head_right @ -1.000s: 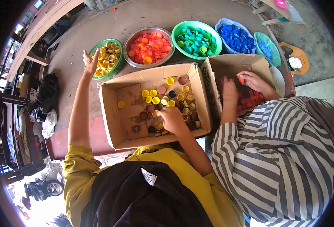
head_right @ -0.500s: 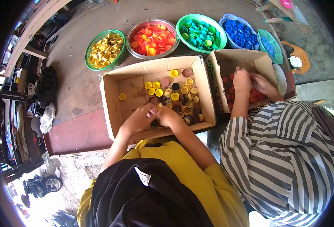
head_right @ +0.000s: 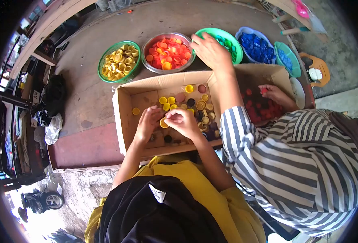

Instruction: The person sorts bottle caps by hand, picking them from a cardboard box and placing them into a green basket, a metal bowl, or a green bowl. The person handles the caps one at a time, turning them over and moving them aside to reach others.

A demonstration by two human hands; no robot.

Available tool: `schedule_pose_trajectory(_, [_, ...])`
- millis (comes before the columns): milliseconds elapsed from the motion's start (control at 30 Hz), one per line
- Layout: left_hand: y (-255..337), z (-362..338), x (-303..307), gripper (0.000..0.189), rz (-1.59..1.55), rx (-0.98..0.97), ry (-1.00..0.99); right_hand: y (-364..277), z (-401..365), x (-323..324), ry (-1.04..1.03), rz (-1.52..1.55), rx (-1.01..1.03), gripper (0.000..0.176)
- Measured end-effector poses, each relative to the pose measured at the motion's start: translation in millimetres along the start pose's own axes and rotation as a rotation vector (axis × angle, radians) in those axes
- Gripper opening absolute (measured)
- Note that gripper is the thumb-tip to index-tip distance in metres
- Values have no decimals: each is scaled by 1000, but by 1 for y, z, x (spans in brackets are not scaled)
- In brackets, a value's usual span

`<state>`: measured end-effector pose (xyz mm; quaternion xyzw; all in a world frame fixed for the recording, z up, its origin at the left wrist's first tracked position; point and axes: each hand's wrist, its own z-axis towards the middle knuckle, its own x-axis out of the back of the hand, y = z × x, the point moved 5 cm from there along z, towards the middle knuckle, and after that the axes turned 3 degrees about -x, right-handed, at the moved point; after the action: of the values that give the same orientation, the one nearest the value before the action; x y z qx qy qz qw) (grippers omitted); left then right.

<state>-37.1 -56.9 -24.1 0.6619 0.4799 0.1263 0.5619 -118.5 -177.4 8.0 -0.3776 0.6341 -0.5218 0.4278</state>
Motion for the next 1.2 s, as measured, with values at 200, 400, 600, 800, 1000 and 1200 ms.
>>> schedule_pose_trajectory(200, [32, -24, -39, 44, -711, 281, -277, -69, -4, -26, -15, -306, 132, 16])
schedule_pose_trajectory(400, [34, -8, -17, 26, -845, 318, -187, -96, -5, -19, 190, -604, 415, 12])
schedule_pose_trajectory(600, [121, 90, 61, 23, -416, -199, -37, 23, -25, 8, -356, -1309, -275, 25])
schedule_pose_trajectory(800, [151, 170, 128, 78, -50, -244, 94, 52, -26, -10, -402, -1501, -453, 27])
schedule_pose_trajectory(1000, [151, 141, 127, 102, 125, -397, 230, 80, -20, -21, -578, -1506, -620, 44])
schedule_pose_trajectory(1200, [125, 63, 96, 76, 144, -562, 391, 64, -16, -22, -559, -1415, -628, 56])
